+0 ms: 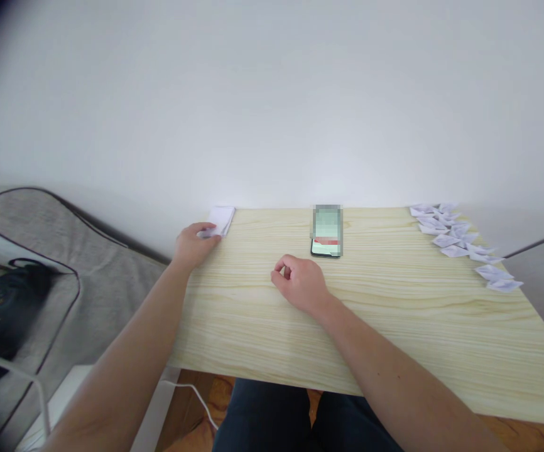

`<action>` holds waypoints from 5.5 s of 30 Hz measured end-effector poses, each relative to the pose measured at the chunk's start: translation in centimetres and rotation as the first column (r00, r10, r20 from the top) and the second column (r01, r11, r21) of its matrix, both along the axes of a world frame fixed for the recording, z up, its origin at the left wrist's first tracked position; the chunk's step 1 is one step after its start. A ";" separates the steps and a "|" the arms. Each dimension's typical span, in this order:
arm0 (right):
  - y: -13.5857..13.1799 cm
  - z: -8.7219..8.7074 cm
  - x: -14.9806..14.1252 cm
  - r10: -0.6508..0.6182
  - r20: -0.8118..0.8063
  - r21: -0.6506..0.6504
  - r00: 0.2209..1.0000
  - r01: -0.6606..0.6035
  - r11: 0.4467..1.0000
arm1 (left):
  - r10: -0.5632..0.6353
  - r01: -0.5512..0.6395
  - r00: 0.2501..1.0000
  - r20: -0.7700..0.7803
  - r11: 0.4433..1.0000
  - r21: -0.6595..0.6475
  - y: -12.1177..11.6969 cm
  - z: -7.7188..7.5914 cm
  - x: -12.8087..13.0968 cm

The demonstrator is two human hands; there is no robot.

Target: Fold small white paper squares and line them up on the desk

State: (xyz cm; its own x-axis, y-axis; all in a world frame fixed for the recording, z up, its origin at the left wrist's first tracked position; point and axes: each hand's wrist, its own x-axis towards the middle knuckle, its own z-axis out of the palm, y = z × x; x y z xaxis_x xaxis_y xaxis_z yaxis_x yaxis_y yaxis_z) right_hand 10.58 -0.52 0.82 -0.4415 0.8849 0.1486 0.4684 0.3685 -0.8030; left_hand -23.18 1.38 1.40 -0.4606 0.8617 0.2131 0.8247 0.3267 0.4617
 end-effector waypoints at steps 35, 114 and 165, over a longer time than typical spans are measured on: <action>0.1 -0.1 0.1 -0.007 -0.020 -0.021 1.000 0.007 1.000 | 0.049 -0.049 0.988 0.148 0.999 -0.007 0.4 0.3 -0.4; 4.7 16.9 9.3 -0.165 -0.711 -0.201 0.684 0.027 0.979 | -0.781 0.501 0.492 0.385 0.616 0.608 -0.2 17.7 25.9; 3.9 17.5 9.0 -0.140 -0.686 -0.127 0.714 0.072 0.989 | -0.817 0.323 0.468 0.336 0.512 0.796 0.1 17.3 25.6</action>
State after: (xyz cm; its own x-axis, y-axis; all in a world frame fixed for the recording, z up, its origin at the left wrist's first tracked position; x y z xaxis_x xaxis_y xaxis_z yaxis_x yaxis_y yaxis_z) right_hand 19.58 3.42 18.36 -0.1478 0.9433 0.2972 -0.1985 0.2661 -0.9433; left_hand 2.42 1.50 18.72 -0.1130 0.7614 0.6384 0.1114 -0.6287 0.7696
